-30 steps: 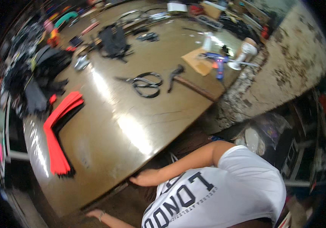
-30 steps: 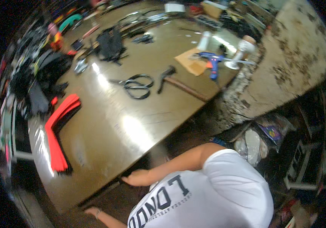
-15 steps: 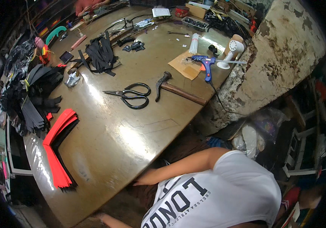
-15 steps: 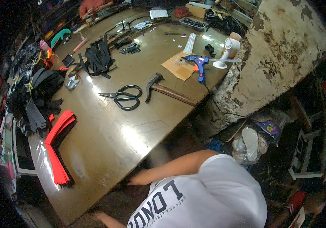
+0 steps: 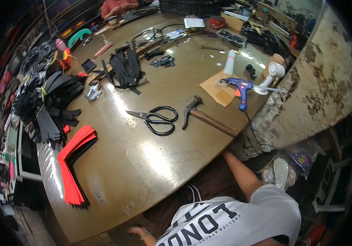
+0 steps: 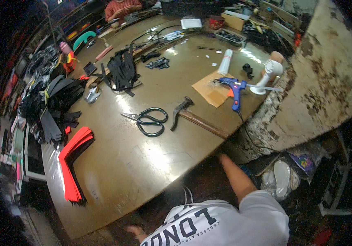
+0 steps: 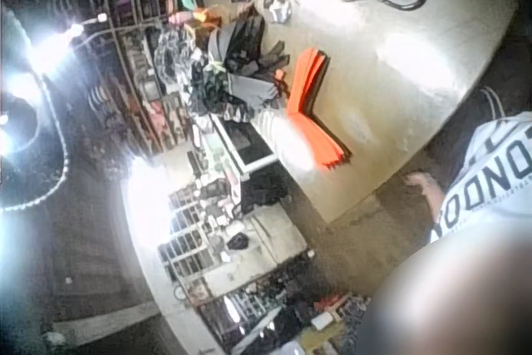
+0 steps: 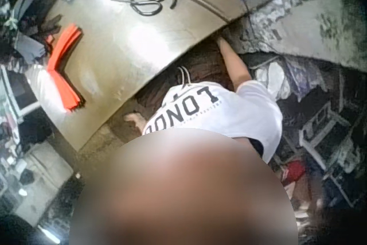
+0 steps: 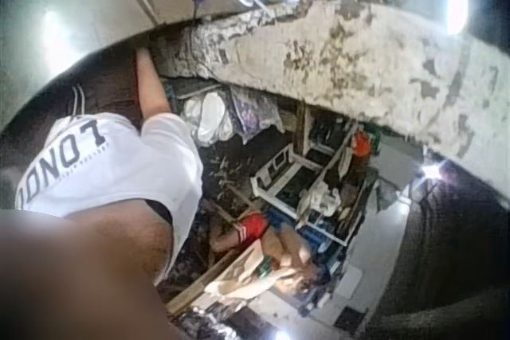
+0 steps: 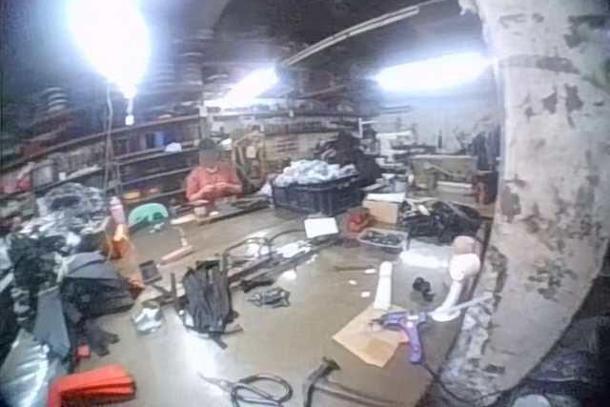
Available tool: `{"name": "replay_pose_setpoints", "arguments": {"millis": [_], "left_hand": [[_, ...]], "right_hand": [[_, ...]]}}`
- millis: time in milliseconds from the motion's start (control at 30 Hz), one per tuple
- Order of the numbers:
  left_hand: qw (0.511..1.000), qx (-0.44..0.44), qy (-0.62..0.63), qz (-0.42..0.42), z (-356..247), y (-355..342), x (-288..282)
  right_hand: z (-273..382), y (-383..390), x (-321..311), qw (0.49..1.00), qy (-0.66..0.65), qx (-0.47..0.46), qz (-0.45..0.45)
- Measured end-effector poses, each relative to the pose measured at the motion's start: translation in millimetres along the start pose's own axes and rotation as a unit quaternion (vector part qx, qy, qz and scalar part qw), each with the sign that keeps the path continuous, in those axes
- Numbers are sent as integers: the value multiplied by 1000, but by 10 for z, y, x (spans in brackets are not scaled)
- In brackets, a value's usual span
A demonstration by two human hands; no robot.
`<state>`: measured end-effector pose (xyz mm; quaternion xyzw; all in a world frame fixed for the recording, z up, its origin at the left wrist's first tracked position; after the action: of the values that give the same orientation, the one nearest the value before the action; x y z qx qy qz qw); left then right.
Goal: The person cuts multiple red and black fabric strips into shorter pieces using scissors. They repeatedly pick up strips, cut them, and place the cut pieces on the table, then gather and stack the finished pieces.
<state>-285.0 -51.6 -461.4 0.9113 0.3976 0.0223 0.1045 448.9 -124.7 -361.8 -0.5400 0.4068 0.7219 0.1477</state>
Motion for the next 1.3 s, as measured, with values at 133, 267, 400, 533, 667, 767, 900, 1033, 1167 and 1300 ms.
{"name": "replay_pose_setpoints", "arguments": {"millis": [133, 267, 400, 533, 667, 767, 900, 1033, 1167, 1300], "left_hand": [[976, 142, -139, -93, -1247, 44, -146], [965, 134, 4, -224, -1895, 352, -507], [932, 219, 109, -267, -2326, 529, -977], [868, 413, -114, -249, -3386, 768, -826], [789, 548, -201, -191, -4294, 1293, 435], [829, 531, -134, 111, -4359, 1864, 1849], [661, 524, -251, 476, -4010, 2858, 3464], [609, 521, -187, 568, -3885, 3227, 4103], [626, 505, -168, 570, -3731, 3166, 4199], [660, 447, -124, 591, -3637, 3002, 4178]], "right_hand": [[-407, -468, 117, 999, -2, 54, 4], [-601, -625, 203, 997, 1, 71, 9], [-651, -751, 292, 997, -3, 76, 11], [-707, -782, 385, 997, -11, 82, 10], [-657, -599, 371, 998, -16, 66, 6], [-429, -167, 115, 999, -35, 21, -10], [34, 877, -594, 978, -112, -124, 122], [499, 1905, -1790, 793, -259, -424, 354], [1293, 1797, -2666, 804, -193, -562, 35], [2294, 943, -2802, 855, -42, -450, -255]]}}
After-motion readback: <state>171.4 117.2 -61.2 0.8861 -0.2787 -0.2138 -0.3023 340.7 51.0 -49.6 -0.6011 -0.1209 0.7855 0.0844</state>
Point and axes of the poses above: each hand's wrist, its own y-axis away from the middle knuckle, its own x-axis out of the palm, z = x × y, the point moved 6 cm from there along -y, towards the middle knuckle, and after that the axes turned 5 degrees about y, right-handed, at the moved point
